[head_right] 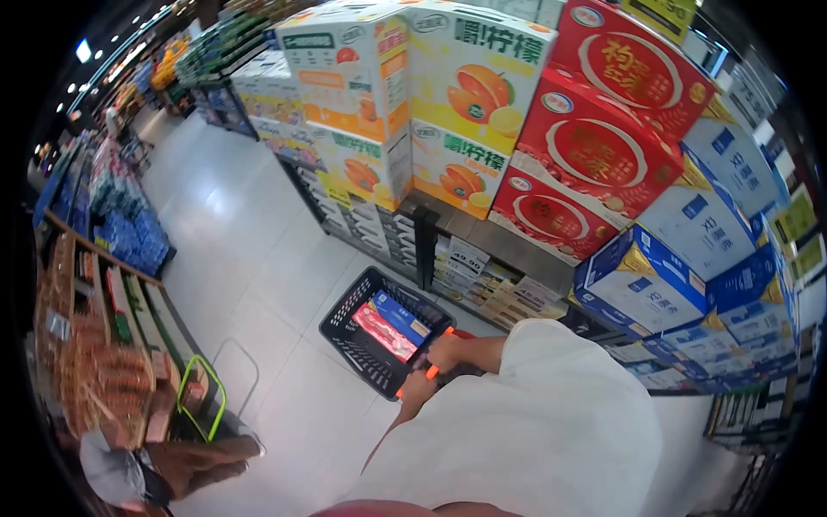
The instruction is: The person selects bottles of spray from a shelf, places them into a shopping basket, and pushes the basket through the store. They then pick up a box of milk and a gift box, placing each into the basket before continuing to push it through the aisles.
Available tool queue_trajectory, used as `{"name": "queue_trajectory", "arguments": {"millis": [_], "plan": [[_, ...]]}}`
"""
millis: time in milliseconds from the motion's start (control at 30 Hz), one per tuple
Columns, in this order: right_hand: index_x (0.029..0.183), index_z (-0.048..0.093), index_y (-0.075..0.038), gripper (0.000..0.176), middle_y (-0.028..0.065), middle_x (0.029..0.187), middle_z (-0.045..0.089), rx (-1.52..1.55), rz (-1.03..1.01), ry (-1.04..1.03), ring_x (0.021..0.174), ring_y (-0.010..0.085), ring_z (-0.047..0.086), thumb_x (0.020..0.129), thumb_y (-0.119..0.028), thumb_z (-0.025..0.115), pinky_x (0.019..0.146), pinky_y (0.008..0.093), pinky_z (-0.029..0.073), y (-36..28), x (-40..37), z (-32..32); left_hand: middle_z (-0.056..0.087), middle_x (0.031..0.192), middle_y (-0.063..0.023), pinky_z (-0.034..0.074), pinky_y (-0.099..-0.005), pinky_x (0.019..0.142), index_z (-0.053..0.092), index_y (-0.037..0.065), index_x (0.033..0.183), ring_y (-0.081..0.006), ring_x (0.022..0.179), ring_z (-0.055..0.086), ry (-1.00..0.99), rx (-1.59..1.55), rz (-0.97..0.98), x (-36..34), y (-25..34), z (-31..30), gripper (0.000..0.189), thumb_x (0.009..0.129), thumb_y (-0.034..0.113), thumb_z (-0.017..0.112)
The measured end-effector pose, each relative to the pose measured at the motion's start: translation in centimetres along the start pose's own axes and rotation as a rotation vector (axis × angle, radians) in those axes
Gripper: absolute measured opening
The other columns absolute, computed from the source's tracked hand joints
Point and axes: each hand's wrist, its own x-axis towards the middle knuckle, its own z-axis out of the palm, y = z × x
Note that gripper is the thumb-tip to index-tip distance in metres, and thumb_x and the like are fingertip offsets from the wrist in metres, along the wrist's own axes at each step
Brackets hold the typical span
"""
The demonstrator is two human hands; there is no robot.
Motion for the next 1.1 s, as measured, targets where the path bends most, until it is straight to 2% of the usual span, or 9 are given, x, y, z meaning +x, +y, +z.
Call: {"name": "queue_trajectory", "arguments": {"millis": [133,233,600,800,867,933,967,1000,1100], "plan": [[0.100,0.071,-0.019,0.031,0.0116,0.094,0.070,0.159,-0.066,0.039,0.090,0.0324,0.066,0.073,-0.032,0.065,0.076,0.0451,0.052,-0.5,-1.2,-5.7,0.067,0.083,-0.0236,0.052,-0.0482,0.071,0.069,0.000,0.088,-0.0406,0.082,0.066,0.013,0.044,0.058,2.3,-1.7,-1.9,0.033,0.081,0.031,0.060],[0.095,0.072,-0.015,0.032,0.0132,0.092,0.070,0.150,-0.015,0.128,0.089,0.0343,0.066,0.069,-0.034,0.068,0.074,0.0464,0.052,2.5,4.1,-3.1,0.067,0.082,-0.0234,0.052,-0.0506,0.070,0.069,0.002,0.087,-0.0432,0.081,0.065,0.057,0.038,0.094,5.2,-2.1,-3.2,0.032,0.081,0.032,0.060],[0.079,0.071,-0.006,0.026,0.0144,0.079,0.069,0.131,-0.082,0.294,0.076,0.0344,0.067,0.064,-0.027,0.068,0.069,0.0449,0.053,4.7,11.9,-11.1,0.066,0.081,-0.0241,0.052,-0.0498,0.069,0.068,0.002,0.084,-0.0426,0.081,0.064,0.010,0.166,0.100,14.0,-8.1,-11.1,0.028,0.077,0.028,0.062],[0.080,0.072,-0.009,0.023,0.0128,0.081,0.070,0.080,-0.038,0.324,0.077,0.0299,0.069,0.065,-0.026,0.065,0.066,0.0420,0.054,5.8,16.9,-14.2,0.066,0.088,-0.0243,0.050,-0.0513,0.079,0.066,0.002,0.090,-0.0421,0.088,0.063,0.038,0.130,0.106,15.3,-6.5,-17.5,0.031,0.080,0.031,0.060],[0.083,0.073,-0.010,0.029,0.0128,0.084,0.070,0.114,-0.112,0.294,0.082,0.0295,0.069,0.072,-0.035,0.064,0.070,0.0425,0.054,6.5,19.6,-15.2,0.065,0.099,-0.0252,0.050,-0.0454,0.082,0.065,0.003,0.104,-0.0395,0.094,0.062,-0.067,0.042,0.050,18.6,-11.4,-16.9,0.041,0.078,0.036,0.067],[0.084,0.073,-0.010,0.031,0.0124,0.085,0.070,0.045,-0.182,0.236,0.083,0.0294,0.069,0.073,-0.037,0.063,0.072,0.0430,0.054,7.1,21.4,-16.1,0.063,0.104,-0.0207,0.050,-0.0390,0.082,0.059,0.001,0.113,-0.0335,0.095,0.063,-0.212,-0.132,0.307,18.5,-6.9,-25.3,0.055,0.073,0.036,0.075],[0.085,0.073,-0.011,0.032,0.0122,0.085,0.070,0.027,-0.182,0.228,0.083,0.0294,0.069,0.073,-0.038,0.064,0.072,0.0429,0.054,7.2,21.2,-17.6,0.062,0.106,-0.0179,0.048,-0.0379,0.085,0.058,0.002,0.112,-0.0308,0.099,0.061,-0.151,-0.074,0.277,17.5,-2.8,-31.9,0.052,0.074,0.032,0.076],[0.086,0.073,-0.011,0.032,0.0121,0.085,0.070,0.018,-0.166,0.227,0.083,0.0295,0.068,0.072,-0.039,0.064,0.073,0.0427,0.054,6.8,20.0,-19.5,0.061,0.106,-0.0156,0.047,-0.0377,0.087,0.058,0.004,0.112,-0.0277,0.101,0.060,0.244,-0.138,0.485,17.1,-1.0,-36.2,0.045,0.076,0.025,0.075],[0.088,0.072,-0.012,0.032,0.0115,0.086,0.070,0.004,-0.164,0.229,0.083,0.0292,0.068,0.073,-0.040,0.064,0.072,0.0419,0.054,6.3,20.0,-22.5,0.059,0.111,-0.0144,0.045,-0.0365,0.091,0.054,0.003,0.117,-0.0281,0.102,0.058,0.740,-0.125,0.850,7.6,9.6,-56.4,0.044,0.079,0.020,0.069]]}}
